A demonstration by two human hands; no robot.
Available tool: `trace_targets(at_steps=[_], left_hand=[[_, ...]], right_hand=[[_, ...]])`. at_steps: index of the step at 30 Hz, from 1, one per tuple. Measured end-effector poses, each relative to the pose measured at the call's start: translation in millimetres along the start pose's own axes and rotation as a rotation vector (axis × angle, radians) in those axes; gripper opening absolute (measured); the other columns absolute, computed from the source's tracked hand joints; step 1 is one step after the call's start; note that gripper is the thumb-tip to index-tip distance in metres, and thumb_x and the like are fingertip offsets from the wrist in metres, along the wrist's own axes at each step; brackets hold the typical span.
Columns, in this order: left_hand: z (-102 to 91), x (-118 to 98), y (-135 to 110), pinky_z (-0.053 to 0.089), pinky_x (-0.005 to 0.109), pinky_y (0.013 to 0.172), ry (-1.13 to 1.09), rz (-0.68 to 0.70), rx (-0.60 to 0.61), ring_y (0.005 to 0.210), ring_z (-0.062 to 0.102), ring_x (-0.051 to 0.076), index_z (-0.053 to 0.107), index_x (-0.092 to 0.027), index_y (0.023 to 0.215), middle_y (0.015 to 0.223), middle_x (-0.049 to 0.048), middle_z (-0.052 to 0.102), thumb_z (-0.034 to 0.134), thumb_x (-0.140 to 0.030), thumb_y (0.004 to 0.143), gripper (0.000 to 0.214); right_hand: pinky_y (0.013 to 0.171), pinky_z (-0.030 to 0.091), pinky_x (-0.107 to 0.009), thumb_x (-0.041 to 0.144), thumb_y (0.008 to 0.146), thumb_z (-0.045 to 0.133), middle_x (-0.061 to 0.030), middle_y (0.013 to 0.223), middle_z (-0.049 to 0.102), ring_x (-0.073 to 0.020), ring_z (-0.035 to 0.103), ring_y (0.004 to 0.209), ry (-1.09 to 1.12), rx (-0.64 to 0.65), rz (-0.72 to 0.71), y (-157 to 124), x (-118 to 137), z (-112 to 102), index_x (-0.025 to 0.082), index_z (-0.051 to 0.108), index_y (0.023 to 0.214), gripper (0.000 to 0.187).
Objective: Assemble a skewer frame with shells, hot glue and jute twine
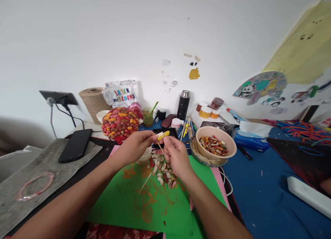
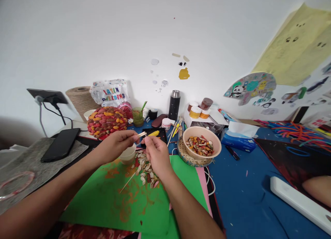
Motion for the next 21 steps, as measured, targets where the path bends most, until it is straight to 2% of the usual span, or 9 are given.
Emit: trace_targets(at_steps=[3,6,10,13,15,18,21], left_hand=[[-2.3,-5.3,-3.6,0.039,0.027,0.068,0.135,0.018,-0.102,0.071,0.056,0.018,0.066,-0.020,0.081,0.072,-0.0004,0.063,0.049,-0.044,0.099,0.035],[2.1,-5.2,-7.2,0.038,0.027,0.066,0.242,0.039,-0.173,0.069,0.060,0.019,0.070,-0.020,0.087,0.075,0.0008,0.068,0.046,-0.039,0.102,0.034],[0.9,-13.1,-15.1,0.033,0.028,0.061,0.514,0.168,-0.355,0.066,0.063,0.019,0.070,-0.019,0.088,0.077,0.0049,0.073,0.045,-0.034,0.105,0.034],[2.1,-17.7,-17.7,0.028,0.029,0.057,0.626,0.232,-0.392,0.065,0.063,0.020,0.069,-0.019,0.088,0.078,0.0064,0.073,0.043,-0.031,0.105,0.033],[1.5,-14.8,-15.1,0.031,0.028,0.058,0.548,0.206,-0.359,0.063,0.061,0.019,0.068,-0.020,0.086,0.075,0.0046,0.072,0.043,-0.033,0.105,0.034],[0.6,-6.3,-7.8,0.038,0.027,0.064,0.300,0.118,-0.260,0.065,0.059,0.018,0.068,-0.020,0.085,0.072,0.0010,0.068,0.044,-0.039,0.103,0.035],[-0.3,-1.4,-1.7,0.039,0.027,0.065,0.090,0.055,-0.155,0.069,0.056,0.017,0.068,-0.019,0.082,0.072,-0.0001,0.064,0.048,-0.043,0.099,0.035]], right_hand=[[0.038,0.013,-0.020,0.067,0.082,0.080,0.0126,0.051,0.034,-0.0035,0.019,0.039,0.049,-0.004,0.019,0.3,-2.0,-0.3,0.017,0.069,0.083,0.051],[0.038,0.013,-0.020,0.067,0.080,0.082,0.0129,0.050,0.034,-0.0030,0.019,0.038,0.093,-0.027,0.033,0.3,-1.3,-0.8,0.017,0.069,0.082,0.052],[0.037,0.012,-0.020,0.067,0.076,0.085,0.0134,0.050,0.033,-0.0029,0.018,0.038,0.148,-0.036,0.059,-0.5,-0.8,1.3,0.017,0.068,0.080,0.053],[0.037,0.011,-0.019,0.065,0.076,0.086,0.0135,0.050,0.033,-0.0027,0.018,0.038,0.169,-0.032,0.066,-1.2,-0.5,3.0,0.017,0.068,0.079,0.052],[0.037,0.011,-0.019,0.065,0.076,0.086,0.0136,0.050,0.032,-0.0026,0.017,0.038,0.169,-0.033,0.068,-1.2,-0.5,3.2,0.017,0.068,0.079,0.051],[0.037,0.011,-0.019,0.065,0.076,0.086,0.0138,0.050,0.031,-0.0025,0.016,0.038,0.160,-0.038,0.067,-0.8,-0.7,2.4,0.017,0.068,0.079,0.051],[0.036,0.011,-0.019,0.066,0.077,0.085,0.0136,0.050,0.032,-0.0028,0.016,0.038,0.148,-0.025,0.061,-0.6,-1.1,3.4,0.017,0.068,0.079,0.052]])
Point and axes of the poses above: each hand's wrist, its own y-axis towards the middle knuckle, its own z-axis out of the palm, x = y × z, the point moved 9 cm from there along y, towards the middle knuckle
